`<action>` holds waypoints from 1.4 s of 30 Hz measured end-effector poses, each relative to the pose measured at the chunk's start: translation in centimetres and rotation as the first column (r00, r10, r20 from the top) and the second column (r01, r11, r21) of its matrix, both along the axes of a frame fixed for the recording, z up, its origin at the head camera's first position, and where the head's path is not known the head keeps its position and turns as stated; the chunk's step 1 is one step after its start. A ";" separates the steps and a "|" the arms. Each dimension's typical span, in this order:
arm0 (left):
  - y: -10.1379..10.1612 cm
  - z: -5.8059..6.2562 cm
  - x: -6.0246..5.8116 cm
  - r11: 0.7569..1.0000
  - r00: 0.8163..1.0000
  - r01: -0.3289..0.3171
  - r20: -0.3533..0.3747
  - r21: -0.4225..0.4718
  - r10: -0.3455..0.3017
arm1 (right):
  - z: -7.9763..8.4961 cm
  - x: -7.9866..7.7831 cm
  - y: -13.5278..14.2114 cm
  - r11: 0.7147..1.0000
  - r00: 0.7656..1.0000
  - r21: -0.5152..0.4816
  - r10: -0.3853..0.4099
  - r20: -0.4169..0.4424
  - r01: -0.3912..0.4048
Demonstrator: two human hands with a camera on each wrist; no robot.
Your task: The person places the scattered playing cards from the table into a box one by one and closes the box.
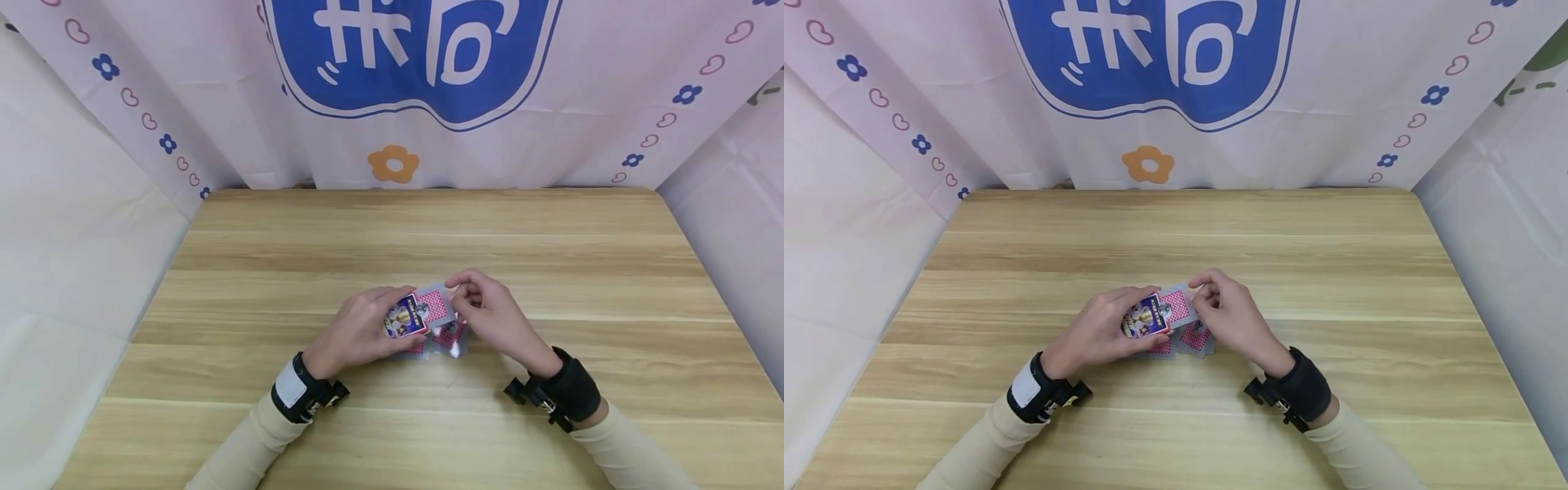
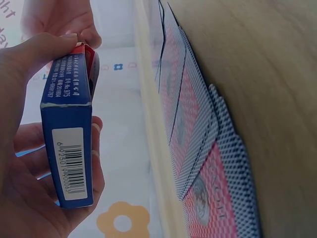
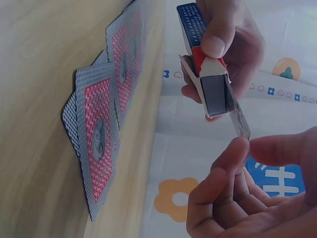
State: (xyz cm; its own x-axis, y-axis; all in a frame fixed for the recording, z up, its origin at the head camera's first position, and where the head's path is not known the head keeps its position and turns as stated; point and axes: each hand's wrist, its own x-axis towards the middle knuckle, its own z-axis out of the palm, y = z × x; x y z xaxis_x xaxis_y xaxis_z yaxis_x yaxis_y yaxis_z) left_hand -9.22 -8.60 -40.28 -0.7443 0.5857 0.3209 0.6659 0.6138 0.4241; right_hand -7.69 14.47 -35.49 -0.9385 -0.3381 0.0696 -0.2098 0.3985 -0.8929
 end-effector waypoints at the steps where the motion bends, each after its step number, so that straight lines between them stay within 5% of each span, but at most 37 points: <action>1: 0.0 0.0 0.0 1.000 1.000 0.000 0.000 -0.001 0.000 | -0.1 0.0 0.0 1.000 1.000 -0.001 -0.001 -0.006 0.001; 10: 0.3 0.0 0.2 1.000 1.000 0.023 0.000 0.015 -0.023 | -3.9 -0.7 -0.2 0.999 0.999 0.003 0.033 -0.031 -0.033; 42: 1.0 0.0 0.4 0.997 0.996 0.070 -0.050 -0.023 -0.071 | -4.1 -0.8 -0.7 0.994 0.994 -0.012 0.110 -0.026 -0.111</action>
